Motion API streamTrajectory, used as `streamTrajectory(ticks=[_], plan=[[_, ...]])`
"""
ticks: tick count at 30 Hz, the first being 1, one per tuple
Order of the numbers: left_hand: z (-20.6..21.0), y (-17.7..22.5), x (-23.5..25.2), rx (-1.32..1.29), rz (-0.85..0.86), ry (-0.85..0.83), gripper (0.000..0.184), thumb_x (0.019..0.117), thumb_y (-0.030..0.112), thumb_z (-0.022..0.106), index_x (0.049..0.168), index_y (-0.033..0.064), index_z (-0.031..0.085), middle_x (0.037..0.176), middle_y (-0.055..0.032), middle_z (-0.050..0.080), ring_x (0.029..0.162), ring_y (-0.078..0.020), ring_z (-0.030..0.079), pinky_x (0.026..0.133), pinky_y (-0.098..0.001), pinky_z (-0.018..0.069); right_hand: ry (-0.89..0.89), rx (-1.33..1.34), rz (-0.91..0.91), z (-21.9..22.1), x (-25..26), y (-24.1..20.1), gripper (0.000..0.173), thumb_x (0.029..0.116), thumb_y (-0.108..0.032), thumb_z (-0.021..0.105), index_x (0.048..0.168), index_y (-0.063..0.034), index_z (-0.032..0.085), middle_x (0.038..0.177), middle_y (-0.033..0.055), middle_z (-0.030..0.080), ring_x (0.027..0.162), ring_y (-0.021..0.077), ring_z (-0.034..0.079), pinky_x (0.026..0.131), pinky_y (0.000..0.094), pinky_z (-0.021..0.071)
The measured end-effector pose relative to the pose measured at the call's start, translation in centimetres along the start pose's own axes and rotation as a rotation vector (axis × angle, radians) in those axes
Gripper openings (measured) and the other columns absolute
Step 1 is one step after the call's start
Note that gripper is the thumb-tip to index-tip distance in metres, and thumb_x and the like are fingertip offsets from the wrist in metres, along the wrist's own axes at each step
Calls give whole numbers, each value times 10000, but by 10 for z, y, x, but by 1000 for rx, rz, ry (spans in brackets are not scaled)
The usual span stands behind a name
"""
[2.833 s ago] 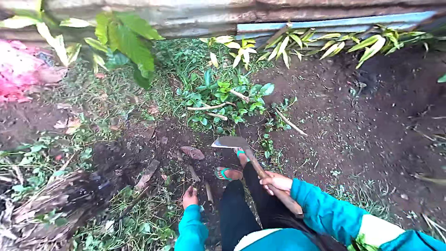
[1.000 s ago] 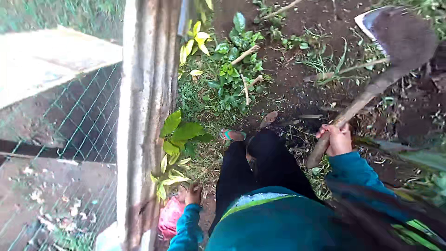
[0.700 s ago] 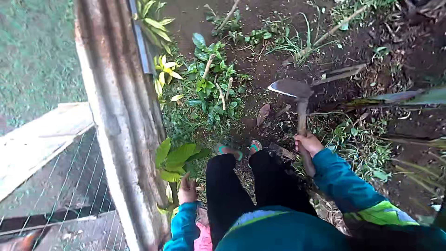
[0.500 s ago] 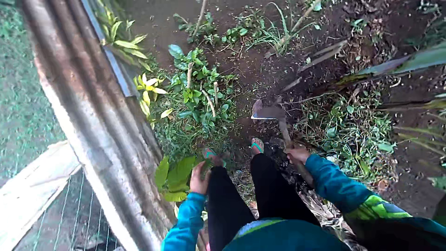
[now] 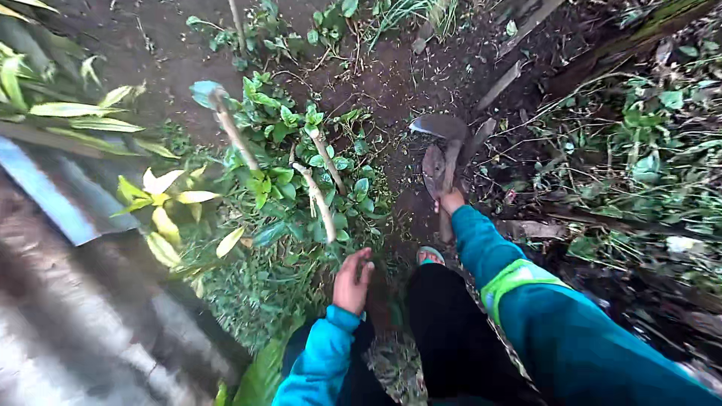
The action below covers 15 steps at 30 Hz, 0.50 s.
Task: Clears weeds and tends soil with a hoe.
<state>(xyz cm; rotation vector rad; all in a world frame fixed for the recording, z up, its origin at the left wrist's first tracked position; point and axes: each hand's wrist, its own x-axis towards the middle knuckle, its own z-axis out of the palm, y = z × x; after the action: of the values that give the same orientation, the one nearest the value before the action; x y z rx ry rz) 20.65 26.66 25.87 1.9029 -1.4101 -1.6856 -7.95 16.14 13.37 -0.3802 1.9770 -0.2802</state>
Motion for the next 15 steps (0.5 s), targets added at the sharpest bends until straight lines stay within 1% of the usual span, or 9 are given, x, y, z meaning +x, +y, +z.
streamTrajectory(ticks=[2,4,5,6,8,10,12,13,15], plan=[[7,-17,28,30,93,63,344,1023,75,564,1330,-71,616,1271,-224,683,1133,-261,701,1013,-393,553,-30,33,22,27,48,9,462,1107,-197,458,1494,35,355,983,178,611,664,186,617,668,352,562],[5,-23,48,75,258,89,326,1013,93,566,1286,-64,648,1192,-184,722,1060,-195,724,962,-334,577,-152,-96,-19,32,55,69,530,1084,-161,485,1533,37,286,964,190,603,667,196,601,656,362,553],[1,-27,58,92,353,114,331,1010,116,561,1277,-58,652,1161,-157,736,1029,-159,728,938,-309,586,-201,-198,-56,25,49,106,557,1055,-137,519,1523,74,304,987,232,631,714,245,634,695,408,566],[-3,-31,66,106,407,136,337,1011,140,557,1273,-49,654,1126,-130,744,995,-133,726,911,-294,592,-231,-268,-44,14,40,139,572,1037,-122,561,1515,88,326,1084,298,641,833,334,668,797,490,566],[-8,-38,76,131,406,156,334,1009,178,560,1248,-25,675,1025,-76,753,900,-93,719,838,-278,599,-224,-312,-30,-4,24,183,605,1015,-127,600,1513,99,343,1205,362,619,1018,443,669,932,584,525],[-8,-35,81,129,388,181,286,996,209,578,1136,-2,709,870,9,710,755,-11,659,721,-211,566,-175,-241,-106,-7,21,170,572,1035,-118,567,1490,141,336,1176,374,611,993,439,652,917,570,514],[-3,-23,78,81,395,192,211,986,213,589,1002,28,690,755,106,617,647,79,554,614,-123,479,-116,-145,-151,7,40,125,548,1065,-150,510,1487,123,294,1004,256,628,765,281,655,743,440,568],[0,-18,75,61,401,182,186,981,211,596,969,41,673,732,131,588,629,98,531,597,-104,459,-91,-75,-142,18,57,103,545,1072,-158,495,1494,111,279,969,220,621,717,235,641,708,398,570],[6,-16,72,34,437,136,165,969,207,622,956,47,662,730,137,583,642,100,535,611,-96,463,-70,-9,-59,38,87,85,557,1088,-176,500,1530,64,261,1042,240,630,761,259,660,751,412,574]])
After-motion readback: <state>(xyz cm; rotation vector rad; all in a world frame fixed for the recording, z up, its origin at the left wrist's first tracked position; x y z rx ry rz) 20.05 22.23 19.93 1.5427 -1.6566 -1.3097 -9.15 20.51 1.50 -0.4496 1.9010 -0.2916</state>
